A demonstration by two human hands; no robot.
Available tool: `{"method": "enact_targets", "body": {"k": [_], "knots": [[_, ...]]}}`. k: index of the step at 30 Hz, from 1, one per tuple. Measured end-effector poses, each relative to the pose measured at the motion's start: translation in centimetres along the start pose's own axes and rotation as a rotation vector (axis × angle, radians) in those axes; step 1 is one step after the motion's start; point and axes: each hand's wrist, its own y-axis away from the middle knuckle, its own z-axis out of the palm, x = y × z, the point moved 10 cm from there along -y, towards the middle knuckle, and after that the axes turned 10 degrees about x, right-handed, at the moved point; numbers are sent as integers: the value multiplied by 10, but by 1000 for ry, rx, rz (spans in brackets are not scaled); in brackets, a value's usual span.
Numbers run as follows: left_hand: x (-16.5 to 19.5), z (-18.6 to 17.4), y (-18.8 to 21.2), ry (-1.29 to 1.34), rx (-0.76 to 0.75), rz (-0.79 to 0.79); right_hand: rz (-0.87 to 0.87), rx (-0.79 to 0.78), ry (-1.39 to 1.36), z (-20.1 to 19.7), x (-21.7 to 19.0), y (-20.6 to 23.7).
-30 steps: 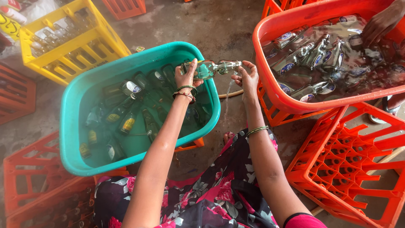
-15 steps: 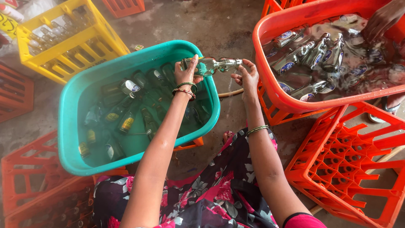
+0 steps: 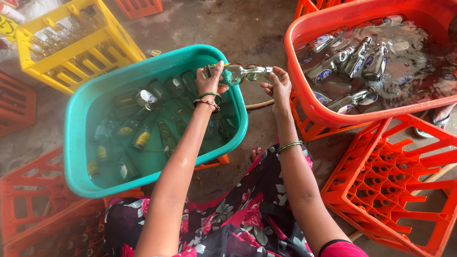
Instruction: The person washes glass bottles by hand in a teal tub filled with water. They pick up bottles, rinse them, and place them into an orange tub. The person also places some bottles into an orange crate on the floor.
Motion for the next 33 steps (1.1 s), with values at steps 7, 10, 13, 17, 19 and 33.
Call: {"method": "enact_targets", "body": {"k": [7,10,13,17,19,33], "knots": [[-50,-11,5,141,-95,-279,-394,-78,-28,17,-46,24],[-84,-30,20,209,-108,-405,-622,-185,21,35,-68,47],[-102,-53,25,137,0,-423,-537,-133,232,39,-54,44],[-87,-59,19,42,68,-331,-418,-112,182,36,-38,29],[-60,-53,12,-36,36,-184,-313,-126,101,34,-25,21],[-20,-47,4,-187,12,-65,-134,-84,94,31,-6,16]]}}
